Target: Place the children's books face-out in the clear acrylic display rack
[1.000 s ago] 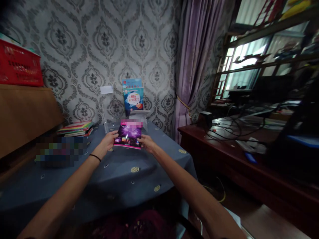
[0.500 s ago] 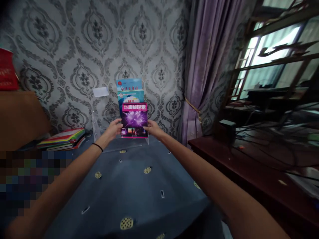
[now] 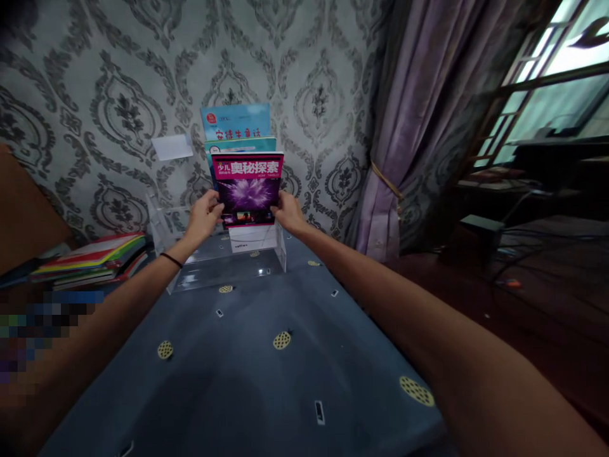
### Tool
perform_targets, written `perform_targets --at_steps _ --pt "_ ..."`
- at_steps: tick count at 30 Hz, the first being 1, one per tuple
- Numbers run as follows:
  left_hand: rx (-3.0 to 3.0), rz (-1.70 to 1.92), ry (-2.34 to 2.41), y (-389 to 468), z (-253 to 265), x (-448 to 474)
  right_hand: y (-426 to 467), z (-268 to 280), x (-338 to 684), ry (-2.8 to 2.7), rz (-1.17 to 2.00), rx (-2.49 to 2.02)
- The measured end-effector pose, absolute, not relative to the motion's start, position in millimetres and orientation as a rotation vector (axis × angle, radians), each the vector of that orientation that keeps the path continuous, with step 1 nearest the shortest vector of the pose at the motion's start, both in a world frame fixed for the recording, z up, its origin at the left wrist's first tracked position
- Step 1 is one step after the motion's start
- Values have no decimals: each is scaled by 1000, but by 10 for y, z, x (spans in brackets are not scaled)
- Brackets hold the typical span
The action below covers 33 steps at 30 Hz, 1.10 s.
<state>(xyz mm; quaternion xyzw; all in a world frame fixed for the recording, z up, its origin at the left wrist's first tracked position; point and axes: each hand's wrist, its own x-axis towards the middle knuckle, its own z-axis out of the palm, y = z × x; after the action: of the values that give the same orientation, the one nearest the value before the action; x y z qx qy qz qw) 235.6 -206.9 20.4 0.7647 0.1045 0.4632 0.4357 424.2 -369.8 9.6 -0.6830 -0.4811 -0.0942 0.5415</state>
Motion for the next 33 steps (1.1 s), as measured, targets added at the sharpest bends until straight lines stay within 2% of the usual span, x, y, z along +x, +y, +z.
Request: perform_targets --at_steps 9,14,33 --pt "2475 1202 388 -2215 68 2307 -3804 -27 4245 -1149 -366 -1807" --pt "2748 1012 720 -2286 71 2216 -3804 -36 4242 -1136 -470 -1887" --pt "2892 650 1031 -2552 88 2250 -3762 -33 4131 -1033 -315 -2020"
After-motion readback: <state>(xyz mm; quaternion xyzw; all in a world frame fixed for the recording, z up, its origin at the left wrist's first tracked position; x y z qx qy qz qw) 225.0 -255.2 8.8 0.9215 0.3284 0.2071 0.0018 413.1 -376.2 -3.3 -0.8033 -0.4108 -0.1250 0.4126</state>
